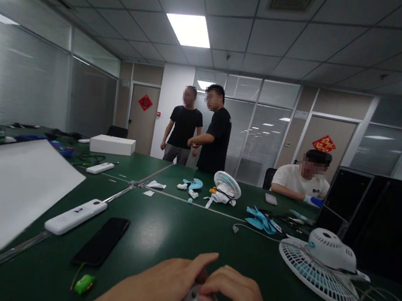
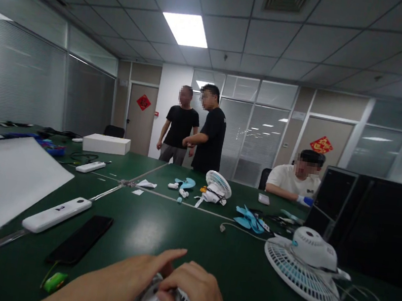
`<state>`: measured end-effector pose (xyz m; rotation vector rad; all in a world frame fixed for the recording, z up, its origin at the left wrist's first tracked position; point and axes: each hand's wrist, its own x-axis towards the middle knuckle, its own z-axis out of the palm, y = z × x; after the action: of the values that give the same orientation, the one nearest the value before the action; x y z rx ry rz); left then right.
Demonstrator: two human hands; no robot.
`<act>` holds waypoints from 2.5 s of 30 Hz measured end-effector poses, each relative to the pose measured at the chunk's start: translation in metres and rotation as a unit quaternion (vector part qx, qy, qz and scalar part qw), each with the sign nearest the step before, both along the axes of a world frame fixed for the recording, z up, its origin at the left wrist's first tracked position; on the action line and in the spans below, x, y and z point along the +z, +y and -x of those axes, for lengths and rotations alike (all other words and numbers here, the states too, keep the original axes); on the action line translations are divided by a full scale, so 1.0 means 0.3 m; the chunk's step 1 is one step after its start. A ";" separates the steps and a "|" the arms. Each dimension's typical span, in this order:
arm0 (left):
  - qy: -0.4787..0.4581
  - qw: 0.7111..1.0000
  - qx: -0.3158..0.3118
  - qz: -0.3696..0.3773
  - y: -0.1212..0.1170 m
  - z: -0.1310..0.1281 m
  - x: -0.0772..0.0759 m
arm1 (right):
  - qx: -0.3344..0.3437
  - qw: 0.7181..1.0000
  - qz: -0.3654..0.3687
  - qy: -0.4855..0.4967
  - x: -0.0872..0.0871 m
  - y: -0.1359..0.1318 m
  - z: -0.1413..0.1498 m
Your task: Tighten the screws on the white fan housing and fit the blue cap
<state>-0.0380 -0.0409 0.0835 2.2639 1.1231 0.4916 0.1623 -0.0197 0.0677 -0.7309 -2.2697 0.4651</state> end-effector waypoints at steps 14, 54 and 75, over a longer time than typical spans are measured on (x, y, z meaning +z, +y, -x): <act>0.087 0.991 0.060 -0.084 -0.039 -0.026 0.008 | -0.066 0.987 0.039 -0.138 0.053 -0.026 0.056; 0.065 0.994 0.038 -0.082 -0.019 -0.008 -0.017 | 0.059 0.979 0.028 -0.192 0.105 -0.020 0.032; 0.008 0.995 -0.092 -0.033 0.019 0.006 0.044 | -0.367 0.832 0.306 -0.281 -0.140 0.379 -0.362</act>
<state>-0.0399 -0.0354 0.0968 2.4044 0.9065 0.4426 0.2708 0.0941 0.0257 -2.2065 -2.0685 0.6516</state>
